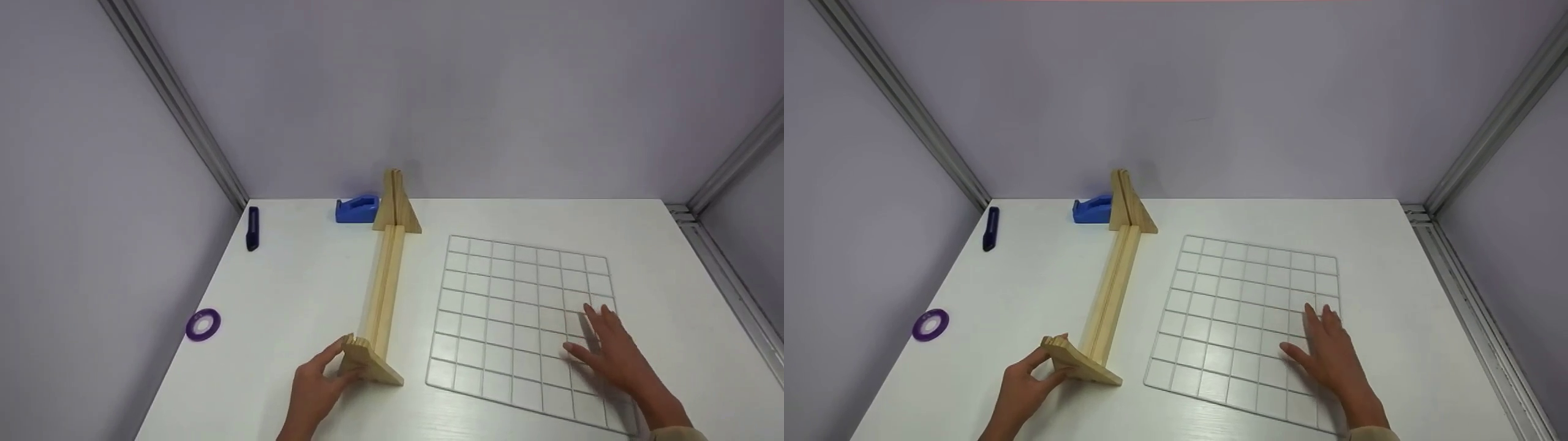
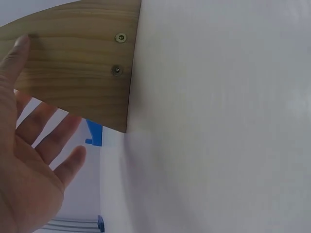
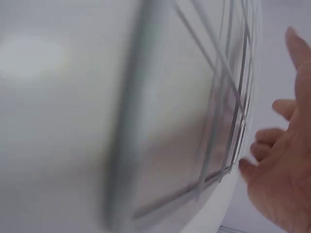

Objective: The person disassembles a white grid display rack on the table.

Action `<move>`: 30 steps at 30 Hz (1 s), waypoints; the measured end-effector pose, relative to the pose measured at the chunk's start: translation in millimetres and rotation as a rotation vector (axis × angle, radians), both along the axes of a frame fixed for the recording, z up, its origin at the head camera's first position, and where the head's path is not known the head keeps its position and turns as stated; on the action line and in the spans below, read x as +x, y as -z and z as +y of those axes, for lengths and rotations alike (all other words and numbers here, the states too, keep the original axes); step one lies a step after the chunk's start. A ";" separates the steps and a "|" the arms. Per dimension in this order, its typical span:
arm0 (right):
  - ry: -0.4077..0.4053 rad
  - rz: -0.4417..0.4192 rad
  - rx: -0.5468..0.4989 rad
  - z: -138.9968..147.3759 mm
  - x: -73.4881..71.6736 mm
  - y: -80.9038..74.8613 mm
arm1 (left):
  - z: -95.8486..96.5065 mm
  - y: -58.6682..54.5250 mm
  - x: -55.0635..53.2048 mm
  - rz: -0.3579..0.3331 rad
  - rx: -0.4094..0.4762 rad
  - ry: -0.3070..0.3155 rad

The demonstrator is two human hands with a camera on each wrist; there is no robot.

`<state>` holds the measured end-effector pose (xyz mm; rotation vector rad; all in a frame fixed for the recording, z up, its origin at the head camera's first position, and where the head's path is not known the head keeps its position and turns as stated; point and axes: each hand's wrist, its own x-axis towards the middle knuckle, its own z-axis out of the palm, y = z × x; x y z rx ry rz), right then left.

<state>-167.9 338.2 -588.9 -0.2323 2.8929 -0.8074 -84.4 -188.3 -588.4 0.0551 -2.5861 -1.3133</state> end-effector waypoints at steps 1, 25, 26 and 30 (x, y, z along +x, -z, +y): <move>0.017 -0.002 0.016 -1.9 4.4 1.0 | -0.7 -1.2 -0.1 -0.002 0.008 0.004; -0.003 -0.057 0.104 0.3 9.5 14.7 | 6.2 -9.0 5.7 -0.052 0.199 0.111; -0.005 -0.057 0.101 1.0 9.1 14.6 | 6.9 -8.7 6.0 -0.042 0.202 0.113; -0.008 -0.068 0.105 3.3 6.2 13.3 | 9.4 -9.0 7.2 -0.009 0.194 0.122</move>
